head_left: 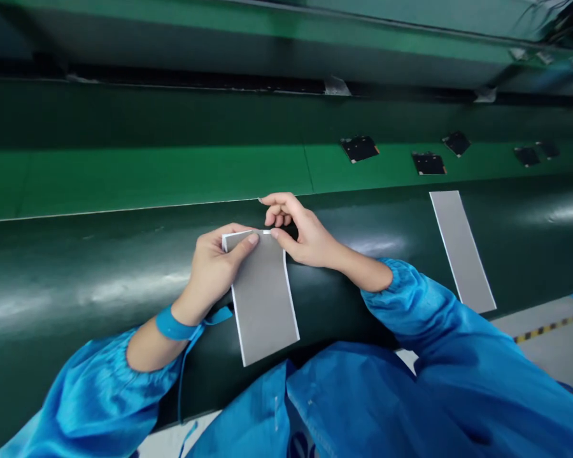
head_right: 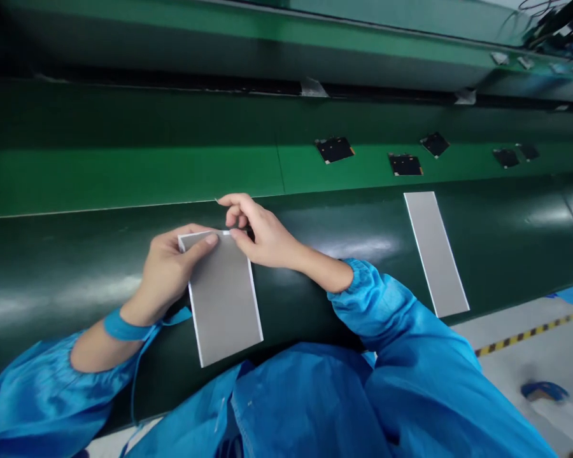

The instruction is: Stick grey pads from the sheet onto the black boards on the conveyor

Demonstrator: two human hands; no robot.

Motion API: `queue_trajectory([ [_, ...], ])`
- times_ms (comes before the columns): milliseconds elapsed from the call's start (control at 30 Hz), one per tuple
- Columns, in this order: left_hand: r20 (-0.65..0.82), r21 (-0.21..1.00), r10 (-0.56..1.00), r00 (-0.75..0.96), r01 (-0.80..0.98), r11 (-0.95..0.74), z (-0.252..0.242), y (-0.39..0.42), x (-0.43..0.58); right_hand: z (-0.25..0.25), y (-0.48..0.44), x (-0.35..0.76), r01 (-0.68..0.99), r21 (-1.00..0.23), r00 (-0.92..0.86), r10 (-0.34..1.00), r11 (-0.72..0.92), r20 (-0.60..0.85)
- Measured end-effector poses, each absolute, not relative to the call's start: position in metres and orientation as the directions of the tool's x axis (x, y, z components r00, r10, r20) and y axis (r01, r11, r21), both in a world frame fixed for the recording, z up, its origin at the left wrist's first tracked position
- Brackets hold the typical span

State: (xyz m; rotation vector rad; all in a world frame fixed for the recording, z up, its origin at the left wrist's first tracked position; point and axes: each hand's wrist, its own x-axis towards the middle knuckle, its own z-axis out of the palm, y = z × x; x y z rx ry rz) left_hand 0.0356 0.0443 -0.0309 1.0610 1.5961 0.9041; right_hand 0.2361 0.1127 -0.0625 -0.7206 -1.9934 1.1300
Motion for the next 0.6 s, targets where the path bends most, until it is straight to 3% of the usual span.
queue_trajectory([
  [300,-0.277,0.87,0.949,-0.15,0.379,0.313,-0.033,0.048,0.037,-0.052,0.108,0.229,0.342,-0.767,-0.642,0.731,0.542,0.23],
  [467,-0.24,0.875,0.963,-0.123,0.402,0.27,-0.041,0.05,0.035,-0.039,0.108,0.228,0.5,-0.663,-0.683,0.724,0.558,0.095],
  [600,-0.268,0.894,0.961,-0.074,0.353,0.276,-0.059,0.056,0.018,-0.034,0.107,0.23,0.516,-0.623,-0.697,0.711,0.588,0.092],
])
